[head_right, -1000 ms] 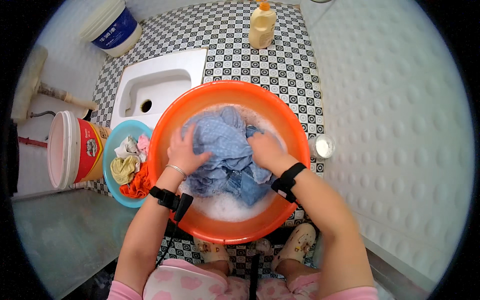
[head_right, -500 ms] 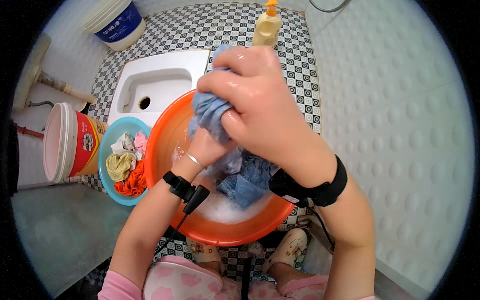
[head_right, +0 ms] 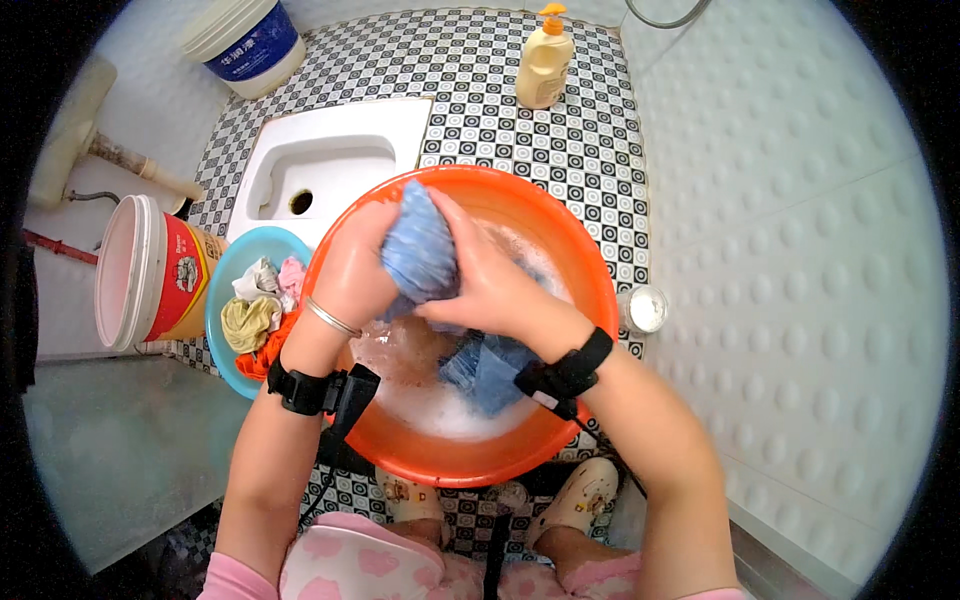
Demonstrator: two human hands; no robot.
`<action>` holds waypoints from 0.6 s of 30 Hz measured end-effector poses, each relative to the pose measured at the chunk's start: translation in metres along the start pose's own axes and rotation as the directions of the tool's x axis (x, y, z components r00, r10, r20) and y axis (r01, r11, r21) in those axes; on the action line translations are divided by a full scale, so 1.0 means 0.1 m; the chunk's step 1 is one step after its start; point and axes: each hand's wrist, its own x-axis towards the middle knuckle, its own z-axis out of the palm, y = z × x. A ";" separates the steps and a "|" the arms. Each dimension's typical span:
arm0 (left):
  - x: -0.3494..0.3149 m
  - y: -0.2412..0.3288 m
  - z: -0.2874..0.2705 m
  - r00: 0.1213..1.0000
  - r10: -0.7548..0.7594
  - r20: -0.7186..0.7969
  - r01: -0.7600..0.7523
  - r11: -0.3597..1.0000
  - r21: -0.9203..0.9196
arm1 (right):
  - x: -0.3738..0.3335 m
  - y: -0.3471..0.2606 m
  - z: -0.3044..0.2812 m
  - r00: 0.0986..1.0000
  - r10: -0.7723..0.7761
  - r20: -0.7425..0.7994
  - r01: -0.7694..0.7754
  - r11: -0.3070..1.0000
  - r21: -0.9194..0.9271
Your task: The person washes a blue garment by hand in a basin of soapy water, rubbing the fabric against itself and squeezing it out.
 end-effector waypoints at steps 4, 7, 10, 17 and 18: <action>-0.02 -0.09 0.02 0.995 0.101 0.023 -0.104 0.981 0.162 | 0.18 -0.21 0.03 0.997 0.075 0.026 -0.078 0.986 0.146; -0.08 -0.26 0.06 0.998 -0.026 0.060 0.014 0.983 0.181 | 0.26 -0.01 -0.04 0.971 0.197 0.138 -0.210 0.974 0.084; -0.27 -0.51 0.39 0.878 -0.372 0.302 0.164 0.826 0.540 | 0.08 0.54 -0.08 0.988 0.143 0.062 -0.061 0.720 -0.691; -0.51 -0.79 0.78 0.609 -0.599 0.521 0.199 0.751 0.630 | -0.56 0.84 0.26 0.753 0.495 0.434 -0.038 0.692 -0.721; -0.55 -0.83 0.81 0.593 -0.585 0.553 0.194 0.771 0.607 | -0.59 0.86 0.27 0.750 0.497 0.437 -0.039 0.693 -0.720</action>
